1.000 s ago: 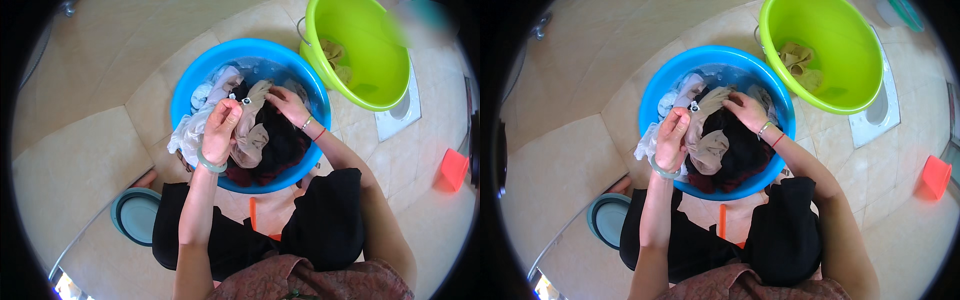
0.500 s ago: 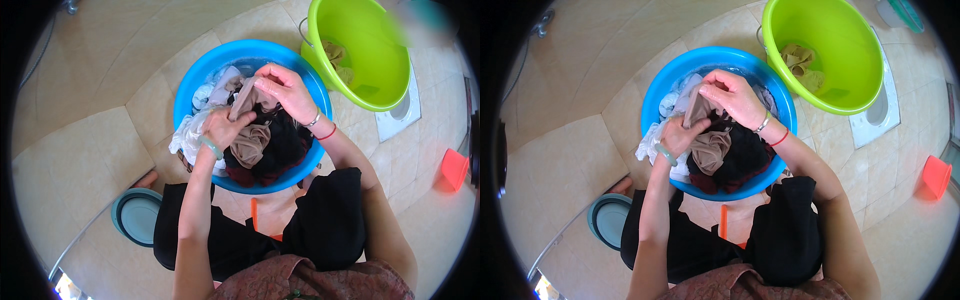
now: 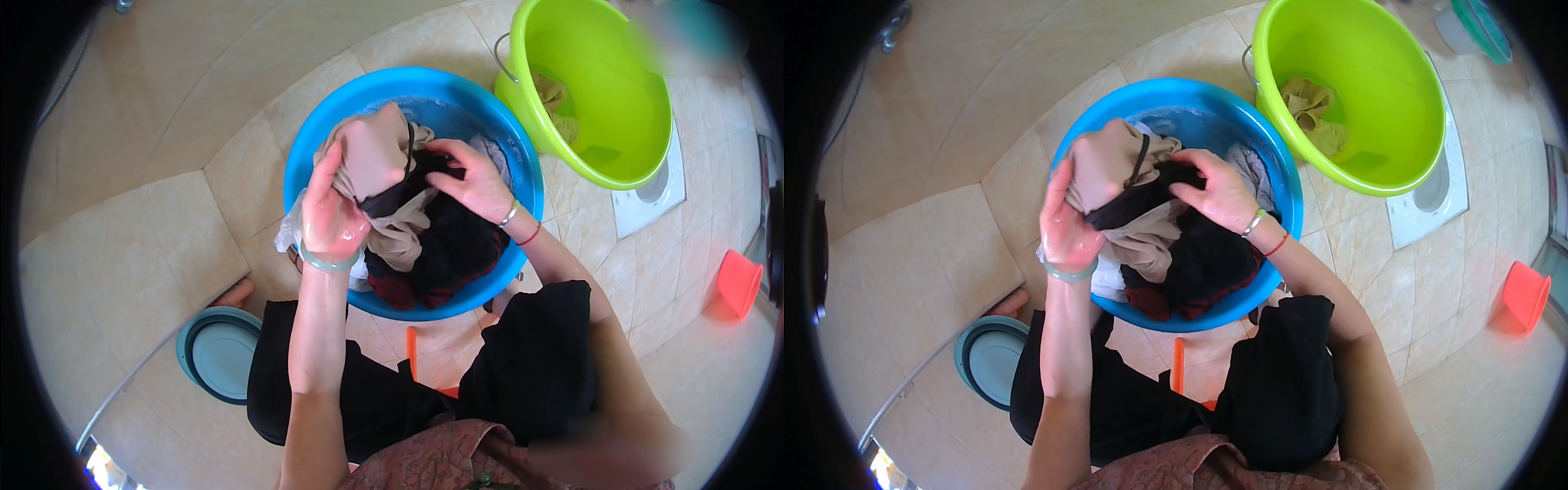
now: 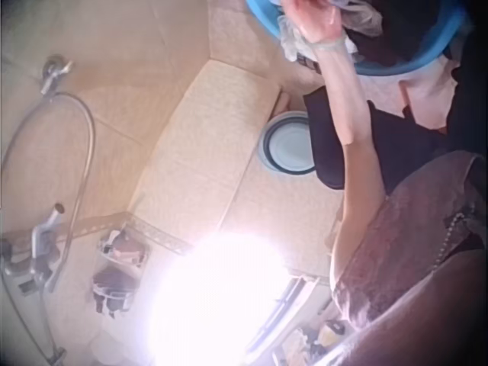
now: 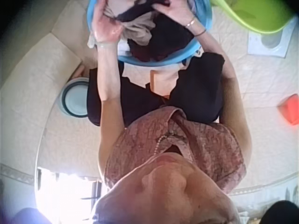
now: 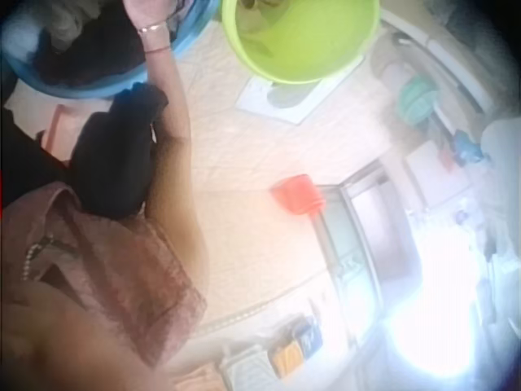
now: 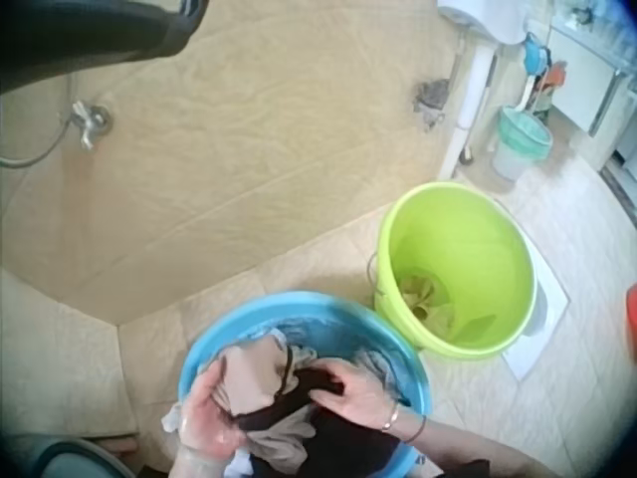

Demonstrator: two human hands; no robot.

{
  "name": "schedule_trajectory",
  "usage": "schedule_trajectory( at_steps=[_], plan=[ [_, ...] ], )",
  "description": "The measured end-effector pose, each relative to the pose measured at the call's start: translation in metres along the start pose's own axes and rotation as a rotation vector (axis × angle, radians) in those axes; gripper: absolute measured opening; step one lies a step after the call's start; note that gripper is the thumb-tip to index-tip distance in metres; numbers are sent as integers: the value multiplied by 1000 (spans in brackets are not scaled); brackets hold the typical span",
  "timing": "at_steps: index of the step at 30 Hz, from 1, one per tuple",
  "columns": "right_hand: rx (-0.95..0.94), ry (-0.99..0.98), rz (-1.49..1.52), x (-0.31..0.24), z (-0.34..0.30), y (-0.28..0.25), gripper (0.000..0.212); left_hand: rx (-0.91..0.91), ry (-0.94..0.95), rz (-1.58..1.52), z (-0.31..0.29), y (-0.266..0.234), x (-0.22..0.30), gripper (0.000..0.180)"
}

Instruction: The person sits on a small stool and hand washes clothes in a blue basin filled with water. They scrub and rinse various garments, including dark and light-colored items, and transfer some of the washed clothes into a green bucket.

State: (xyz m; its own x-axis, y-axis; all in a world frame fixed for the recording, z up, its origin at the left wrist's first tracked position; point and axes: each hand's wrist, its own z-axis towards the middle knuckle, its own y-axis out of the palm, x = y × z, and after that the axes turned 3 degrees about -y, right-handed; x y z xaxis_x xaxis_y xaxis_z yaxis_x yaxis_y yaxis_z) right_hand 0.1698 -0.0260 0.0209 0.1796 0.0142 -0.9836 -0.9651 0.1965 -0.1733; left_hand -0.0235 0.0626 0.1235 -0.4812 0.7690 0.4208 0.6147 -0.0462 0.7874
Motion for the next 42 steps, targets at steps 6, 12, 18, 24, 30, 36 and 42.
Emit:
schedule_trajectory(
  at_steps=[6, 12, 18, 24, 30, 36, 42],
  plan=[
    [42, -89, -248, -19, 16, 3, 29, -6, 53, 403, -17, 24, 8, 57],
    [-401, -408, -596, 13, 23, 32, 47, -320, 42, 1549, -18, 64, -46, 50],
    [-41, -469, -308, -4, 27, 31, 51, -286, 353, 1703, -42, 47, -82, 52],
    [107, -486, -156, -36, 11, -10, 60, 428, 364, 732, -3, 17, -54, 23],
    [-163, -462, -425, -66, 20, -8, 48, 380, 395, 1061, 17, -46, -50, 14],
    [-6, 638, 895, 66, -44, -40, 34, 547, 542, 695, 12, -10, -3, 13],
    [86, 245, 421, -27, -11, -2, 52, 379, 637, 992, -7, 39, -1, 13]
  ],
)
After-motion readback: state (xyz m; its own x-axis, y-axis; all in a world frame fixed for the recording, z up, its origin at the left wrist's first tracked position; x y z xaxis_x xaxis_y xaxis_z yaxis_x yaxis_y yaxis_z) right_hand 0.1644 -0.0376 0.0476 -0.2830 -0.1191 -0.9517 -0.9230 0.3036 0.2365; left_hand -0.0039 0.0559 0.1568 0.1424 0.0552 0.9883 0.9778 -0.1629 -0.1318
